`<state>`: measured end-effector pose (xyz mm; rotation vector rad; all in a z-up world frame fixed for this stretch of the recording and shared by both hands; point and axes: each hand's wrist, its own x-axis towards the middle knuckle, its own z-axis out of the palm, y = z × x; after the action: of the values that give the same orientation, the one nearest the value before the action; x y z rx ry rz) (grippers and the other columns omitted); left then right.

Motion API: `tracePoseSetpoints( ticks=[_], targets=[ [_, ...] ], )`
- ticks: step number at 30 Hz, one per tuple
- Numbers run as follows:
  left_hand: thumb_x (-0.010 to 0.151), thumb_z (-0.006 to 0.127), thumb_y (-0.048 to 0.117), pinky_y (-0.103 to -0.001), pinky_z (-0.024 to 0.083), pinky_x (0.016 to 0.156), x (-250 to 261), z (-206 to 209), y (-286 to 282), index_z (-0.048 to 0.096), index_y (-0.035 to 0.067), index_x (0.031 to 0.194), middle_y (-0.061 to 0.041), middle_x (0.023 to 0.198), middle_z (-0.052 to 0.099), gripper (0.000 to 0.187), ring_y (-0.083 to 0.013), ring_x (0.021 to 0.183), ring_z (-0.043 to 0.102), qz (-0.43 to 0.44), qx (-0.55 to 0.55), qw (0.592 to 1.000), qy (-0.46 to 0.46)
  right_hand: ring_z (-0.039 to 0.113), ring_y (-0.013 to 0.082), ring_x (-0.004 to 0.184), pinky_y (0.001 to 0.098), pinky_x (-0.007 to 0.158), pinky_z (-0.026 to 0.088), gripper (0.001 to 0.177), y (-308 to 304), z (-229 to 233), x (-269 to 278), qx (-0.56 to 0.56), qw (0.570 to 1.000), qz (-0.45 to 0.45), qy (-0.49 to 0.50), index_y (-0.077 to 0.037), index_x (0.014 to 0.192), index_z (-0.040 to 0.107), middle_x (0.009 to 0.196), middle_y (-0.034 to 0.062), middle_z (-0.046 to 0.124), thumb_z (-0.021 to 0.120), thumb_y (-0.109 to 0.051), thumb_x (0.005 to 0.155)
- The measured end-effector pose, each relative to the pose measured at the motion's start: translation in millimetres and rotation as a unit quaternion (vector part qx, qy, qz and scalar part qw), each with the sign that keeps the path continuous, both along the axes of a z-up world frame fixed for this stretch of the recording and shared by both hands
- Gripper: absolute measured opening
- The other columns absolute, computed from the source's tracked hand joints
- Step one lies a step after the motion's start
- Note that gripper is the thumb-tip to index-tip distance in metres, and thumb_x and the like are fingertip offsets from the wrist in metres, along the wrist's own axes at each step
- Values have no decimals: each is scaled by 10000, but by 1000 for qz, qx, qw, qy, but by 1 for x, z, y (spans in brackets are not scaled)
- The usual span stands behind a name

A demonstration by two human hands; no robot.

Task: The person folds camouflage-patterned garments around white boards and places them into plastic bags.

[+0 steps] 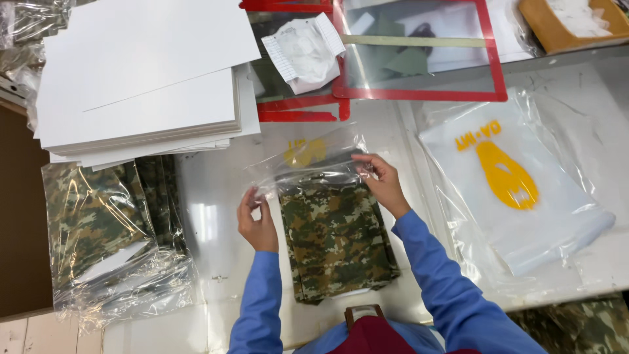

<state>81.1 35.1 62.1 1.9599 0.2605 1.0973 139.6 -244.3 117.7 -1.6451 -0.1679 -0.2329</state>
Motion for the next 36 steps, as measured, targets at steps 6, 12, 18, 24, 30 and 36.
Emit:
tracePoseSetpoints(
  ticks=[6,12,18,24,30,36],
  targets=[
    [929,690,-19,-400,620,935,17,-65,9,462,136,1516,-158,1233,739,648,-289,1082,719,-42,-217,926,306,706,246,772,423,757,562,512,0,-91,54,-206,963,-36,170,-135,1331,677,846,131,780,805,-103,836],
    [977,644,-84,-425,640,923,113,-61,26,444,42,1506,-217,1155,723,580,-310,1036,728,-49,-125,971,198,750,340,880,487,803,585,494,28,-74,131,-262,952,-85,132,-137,1285,654,933,120,781,806,-254,830],
    [981,707,50,-423,590,872,118,-77,21,415,123,1567,-118,1141,763,658,-275,1021,721,-13,-18,960,281,742,409,915,520,817,576,322,28,-90,145,-310,937,-85,135,-73,1124,693,920,157,766,782,-284,897],
    [980,670,28,-401,573,864,72,-90,19,327,113,1626,-79,1139,772,736,-245,983,701,-33,-60,944,323,693,346,923,464,830,578,439,13,-105,125,-268,959,-28,89,-60,1299,661,960,153,713,750,-57,869],
    [975,664,9,-414,595,874,80,-73,23,400,42,1580,-139,1158,770,661,-274,1037,722,-88,-90,934,335,703,318,874,452,807,576,472,18,-94,124,-234,963,-36,129,-113,1334,673,924,161,713,741,-26,876],
    [1014,632,-12,-370,623,872,96,-73,19,422,54,1557,-116,1151,764,586,-248,1058,713,-61,25,959,274,747,290,869,453,811,577,396,25,-79,140,-287,934,-118,176,-159,1172,693,887,47,744,866,-238,825]
  ],
)
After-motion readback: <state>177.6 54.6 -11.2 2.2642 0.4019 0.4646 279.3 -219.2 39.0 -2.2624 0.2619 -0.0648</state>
